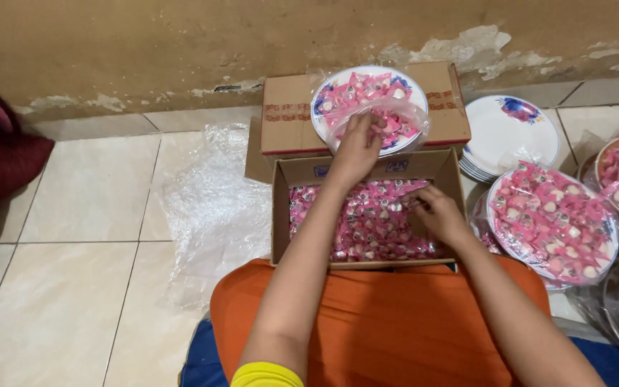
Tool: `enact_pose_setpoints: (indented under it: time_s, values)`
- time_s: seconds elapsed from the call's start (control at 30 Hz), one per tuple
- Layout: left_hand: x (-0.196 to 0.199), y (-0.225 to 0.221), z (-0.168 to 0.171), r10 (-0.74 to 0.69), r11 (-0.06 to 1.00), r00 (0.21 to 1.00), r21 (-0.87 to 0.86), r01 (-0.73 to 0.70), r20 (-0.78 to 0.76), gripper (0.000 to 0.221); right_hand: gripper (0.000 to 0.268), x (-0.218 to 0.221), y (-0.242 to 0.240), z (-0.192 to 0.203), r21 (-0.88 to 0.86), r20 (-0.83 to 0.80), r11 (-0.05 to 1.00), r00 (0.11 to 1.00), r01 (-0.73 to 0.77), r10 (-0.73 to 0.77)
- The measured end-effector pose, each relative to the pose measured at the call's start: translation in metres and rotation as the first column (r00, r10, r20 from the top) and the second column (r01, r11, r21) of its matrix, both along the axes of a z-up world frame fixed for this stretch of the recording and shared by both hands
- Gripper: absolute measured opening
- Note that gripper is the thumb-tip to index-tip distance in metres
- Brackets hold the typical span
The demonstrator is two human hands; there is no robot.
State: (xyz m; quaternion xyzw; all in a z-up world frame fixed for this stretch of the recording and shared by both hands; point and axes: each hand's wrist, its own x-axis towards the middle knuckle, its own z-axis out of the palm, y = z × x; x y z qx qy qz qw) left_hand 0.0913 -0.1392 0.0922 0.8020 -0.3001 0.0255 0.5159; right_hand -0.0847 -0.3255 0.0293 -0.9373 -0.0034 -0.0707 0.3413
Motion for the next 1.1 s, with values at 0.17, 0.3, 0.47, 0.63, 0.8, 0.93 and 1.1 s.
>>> enact_pose_setpoints:
  time_s: [0.17, 0.3, 0.47, 0.63, 0.8, 0.93, 1.1]
  values:
    - [0.016, -0.023, 0.009, -0.051, 0.675, 0.994, 0.737, -0.039, 0.099, 0.054, 0.032, 0.007, 0.006, -0.009, 0.056, -0.093, 0.998, 0.995, -0.017, 0.022]
    - [0.009, -0.013, 0.043, 0.024, 0.536, 0.994, 0.840, 0.080, -0.110, 0.068, 0.037, 0.006, 0.008, -0.004, 0.055, -0.252, 0.996, 0.964, -0.070, 0.081]
    - [0.045, -0.004, 0.015, 0.066, 0.512, 0.995, 0.858, 0.032, -0.076, 0.070, 0.040, 0.011, 0.008, -0.003, 0.044, -0.362, 0.989, 0.920, -0.144, 0.151]
    - [0.049, -0.008, -0.018, 0.030, 0.626, 0.947, 0.733, -0.267, 0.319, 0.044, 0.041, 0.015, 0.011, 0.015, 0.095, -0.430, 0.982, 0.883, -0.164, 0.189]
    - [0.018, 0.005, 0.004, 0.009, 0.735, 0.454, 0.302, -0.607, 0.891, 0.013, 0.046, 0.020, 0.010, 0.003, 0.052, -0.454, 0.985, 0.874, -0.166, 0.172]
    - [-0.024, 0.035, 0.016, -0.010, 0.859, 0.431, 0.229, -0.458, 0.902, 0.017, 0.051, 0.040, -0.012, -0.063, -0.010, -0.463, 0.985, 0.874, -0.173, 0.149]
    - [-0.043, 0.083, -0.104, -0.297, 0.834, 0.682, 0.530, -0.156, 0.669, 0.023, 0.073, 0.083, -0.054, -0.156, -0.237, -0.466, 0.970, 0.871, 0.050, -0.158]
